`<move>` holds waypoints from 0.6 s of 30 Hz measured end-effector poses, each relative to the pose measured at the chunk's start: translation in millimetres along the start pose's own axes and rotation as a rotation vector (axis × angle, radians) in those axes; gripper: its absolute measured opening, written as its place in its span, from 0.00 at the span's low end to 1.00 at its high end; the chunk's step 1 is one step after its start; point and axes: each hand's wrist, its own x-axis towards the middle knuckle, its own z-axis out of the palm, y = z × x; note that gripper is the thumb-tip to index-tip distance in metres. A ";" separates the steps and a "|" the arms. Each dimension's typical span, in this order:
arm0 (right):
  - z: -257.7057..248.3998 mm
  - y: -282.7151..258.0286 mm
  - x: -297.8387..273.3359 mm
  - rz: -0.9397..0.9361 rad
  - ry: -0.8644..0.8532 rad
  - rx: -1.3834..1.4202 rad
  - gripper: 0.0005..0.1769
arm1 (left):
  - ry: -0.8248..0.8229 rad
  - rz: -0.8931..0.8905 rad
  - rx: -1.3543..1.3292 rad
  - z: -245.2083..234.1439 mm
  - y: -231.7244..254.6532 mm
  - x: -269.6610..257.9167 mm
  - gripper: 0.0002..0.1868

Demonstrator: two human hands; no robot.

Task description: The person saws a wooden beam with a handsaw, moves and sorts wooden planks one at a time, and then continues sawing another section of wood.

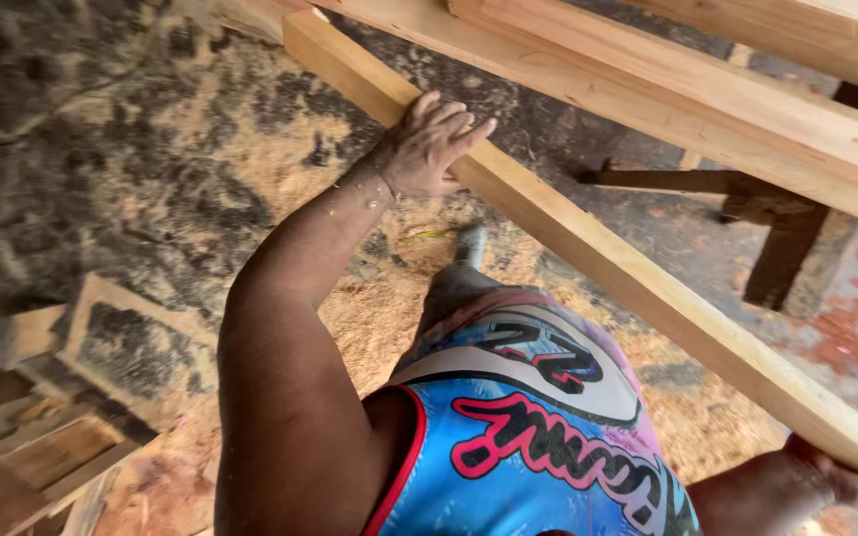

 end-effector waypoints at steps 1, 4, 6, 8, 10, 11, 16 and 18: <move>-1.0 -9.5 -8.9 -0.052 -0.010 -0.008 0.29 | -0.032 -0.015 -0.043 4.8 -4.2 -0.1 0.61; 7.4 -21.6 -23.6 -0.182 -0.076 0.003 0.28 | -0.040 -0.038 -0.088 42.5 -17.3 -4.5 0.58; 10.8 -35.8 -25.7 -0.269 -0.147 0.011 0.27 | -0.078 -0.122 -0.058 89.7 -13.2 -1.1 0.56; 17.9 -43.3 -25.3 -0.350 -0.250 0.035 0.27 | -0.142 -0.183 0.004 134.4 2.5 10.3 0.54; 26.1 -56.1 -14.8 -0.424 -0.374 0.063 0.27 | -0.228 -0.227 0.093 153.6 30.1 24.7 0.54; 30.5 -61.5 -8.3 -0.462 -0.440 0.082 0.27 | -0.250 -0.263 -0.071 154.2 40.9 33.0 0.55; 28.6 -81.7 34.6 -0.598 -0.726 0.140 0.28 | -0.112 -0.275 -0.490 102.5 95.2 63.2 0.56; 31.6 -85.9 51.8 -0.668 -0.817 0.093 0.28 | 0.053 -0.221 -0.533 78.0 103.3 77.9 0.57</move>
